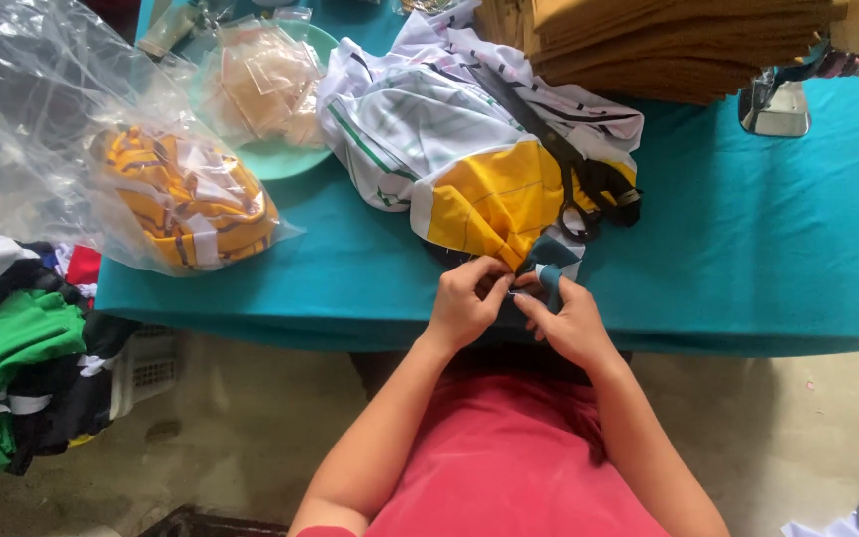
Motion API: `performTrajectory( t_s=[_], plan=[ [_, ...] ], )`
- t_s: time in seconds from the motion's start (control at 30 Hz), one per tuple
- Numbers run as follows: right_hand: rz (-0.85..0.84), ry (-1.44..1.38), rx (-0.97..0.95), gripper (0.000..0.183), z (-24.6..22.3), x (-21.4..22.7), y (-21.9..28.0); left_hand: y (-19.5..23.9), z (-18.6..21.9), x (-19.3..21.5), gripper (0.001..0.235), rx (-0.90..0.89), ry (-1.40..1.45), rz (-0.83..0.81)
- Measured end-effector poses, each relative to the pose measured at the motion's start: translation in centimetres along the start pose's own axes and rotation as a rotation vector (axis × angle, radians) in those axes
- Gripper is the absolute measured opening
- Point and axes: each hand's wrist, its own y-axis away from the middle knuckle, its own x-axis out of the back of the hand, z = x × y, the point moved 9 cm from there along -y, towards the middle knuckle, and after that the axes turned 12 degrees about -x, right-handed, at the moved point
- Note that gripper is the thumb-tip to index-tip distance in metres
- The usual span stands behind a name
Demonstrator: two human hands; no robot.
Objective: Cutting a strip of yellow fabric from a garment using large scissors on a work table.
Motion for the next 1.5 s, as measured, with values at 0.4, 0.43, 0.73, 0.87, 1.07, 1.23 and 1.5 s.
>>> performTrajectory(
  t_s=[0.4, 0.43, 0.73, 0.87, 1.07, 1.23, 1.5],
  plan=[
    [0.001, -0.059, -0.034, 0.029, 0.8, 0.0, -0.3, -0.1, 1.7, 1.1, 0.017, -0.017, -0.028, 0.020],
    [0.000, -0.057, -0.026, 0.029, 0.6, -0.1, -0.5, -0.3, 1.8, 1.2, 0.017, -0.023, -0.029, 0.024],
    [-0.008, -0.042, -0.065, 0.027, 0.6, 0.1, -0.3, -0.1, 1.4, 0.9, 0.012, 0.013, -0.046, 0.030],
    [-0.016, -0.029, -0.047, 0.028, 0.6, 0.1, 0.0, 0.0, 1.9, 0.8, 0.012, 0.018, -0.070, 0.030],
    [-0.029, 0.001, 0.015, 0.024, 0.8, 0.1, -0.2, 0.2, 1.7, 0.7, 0.014, -0.038, -0.141, 0.051],
    [-0.005, 0.028, 0.056, 0.020, 0.9, 0.4, -0.4, -0.1, 2.1, 0.9, 0.014, -0.045, -0.120, 0.036],
    [-0.110, -0.108, -0.012, 0.022, 1.2, 0.6, -0.2, -1.0, 2.5, 0.9, 0.008, -0.004, 0.110, -0.061]
  ],
)
